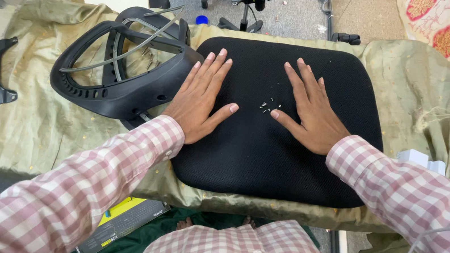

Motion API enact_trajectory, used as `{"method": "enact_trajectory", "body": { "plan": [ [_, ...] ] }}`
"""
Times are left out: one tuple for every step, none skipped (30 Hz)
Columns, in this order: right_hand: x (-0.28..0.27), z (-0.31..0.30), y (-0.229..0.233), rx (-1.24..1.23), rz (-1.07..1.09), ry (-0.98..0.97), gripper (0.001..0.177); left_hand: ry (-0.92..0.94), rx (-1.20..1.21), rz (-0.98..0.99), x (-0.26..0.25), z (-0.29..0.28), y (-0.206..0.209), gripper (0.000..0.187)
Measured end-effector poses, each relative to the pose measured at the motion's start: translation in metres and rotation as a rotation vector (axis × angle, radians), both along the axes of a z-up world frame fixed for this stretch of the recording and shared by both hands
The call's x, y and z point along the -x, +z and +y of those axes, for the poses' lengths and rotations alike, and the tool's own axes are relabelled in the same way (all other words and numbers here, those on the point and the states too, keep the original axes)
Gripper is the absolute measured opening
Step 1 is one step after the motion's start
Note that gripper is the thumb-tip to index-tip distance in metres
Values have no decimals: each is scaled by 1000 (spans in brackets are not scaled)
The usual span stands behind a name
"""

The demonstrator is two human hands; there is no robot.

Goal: The person assembles a black plastic chair frame by inserting a metal trim strip into a groove and then securing it with multiple screws using a screwdriver. The person works on a black chair seat placed on a cloth-covered surface.

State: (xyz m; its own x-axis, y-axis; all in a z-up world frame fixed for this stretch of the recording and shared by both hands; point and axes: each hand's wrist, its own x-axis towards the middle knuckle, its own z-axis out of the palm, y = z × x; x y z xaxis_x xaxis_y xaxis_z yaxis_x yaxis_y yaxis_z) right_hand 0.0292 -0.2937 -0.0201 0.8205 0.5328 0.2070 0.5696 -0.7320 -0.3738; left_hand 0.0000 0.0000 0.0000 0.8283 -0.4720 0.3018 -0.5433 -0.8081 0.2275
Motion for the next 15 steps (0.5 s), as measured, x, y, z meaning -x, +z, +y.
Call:
{"method": "enact_trajectory", "body": {
  "plan": [
    [1, -3, 1, 0, -1, 4, 92, 9, -4, 0, 0, -2, 0, 83],
    [2, -6, 3, 1, -2, 7, 91, 18, -8, 0, 0, -5, -1, 83],
    [3, -9, 4, 1, -2, 12, 90, 27, -12, 2, 0, -7, -1, 83],
    [4, -11, 4, 7, -5, 17, 90, 30, -8, -4, 1, -9, -1, 83],
    [4, -13, 4, 13, -5, 24, 89, 33, -4, -7, 2, -11, -2, 83],
    [5, -15, 3, 18, -5, 30, 89, 36, -1, -10, 3, -13, -3, 83],
    [5, -17, 2, 19, -2, 30, 89, 48, 3, -14, 4, -16, -5, 83],
    [6, -19, 1, 21, 1, 31, 88, 61, 7, -17, 6, -19, -6, 83],
    [6, -21, -1, 22, 5, 34, 88, 76, 10, -19, 9, -22, -7, 82],
    [6, -23, -2, 8, 9, 34, 89, 80, 18, -14, 10, -26, -8, 82],
    [5, -25, -4, -8, 15, 37, 89, 88, 24, -8, 12, -29, -10, 82],
    [6, -27, -6, -24, 20, 39, 89, 95, 30, -2, 15, -32, -11, 82],
    [5, -29, -6, -33, 5, 46, 89, 94, 27, -27, 19, -34, -11, 79],
    [5, -31, -6, -42, -11, 54, 89, 93, 24, -51, 24, -36, -10, 76],
    [5, -34, -7, -52, -25, 56, 89, 87, 19, -74, 28, -38, -10, 73]
  ]
}}
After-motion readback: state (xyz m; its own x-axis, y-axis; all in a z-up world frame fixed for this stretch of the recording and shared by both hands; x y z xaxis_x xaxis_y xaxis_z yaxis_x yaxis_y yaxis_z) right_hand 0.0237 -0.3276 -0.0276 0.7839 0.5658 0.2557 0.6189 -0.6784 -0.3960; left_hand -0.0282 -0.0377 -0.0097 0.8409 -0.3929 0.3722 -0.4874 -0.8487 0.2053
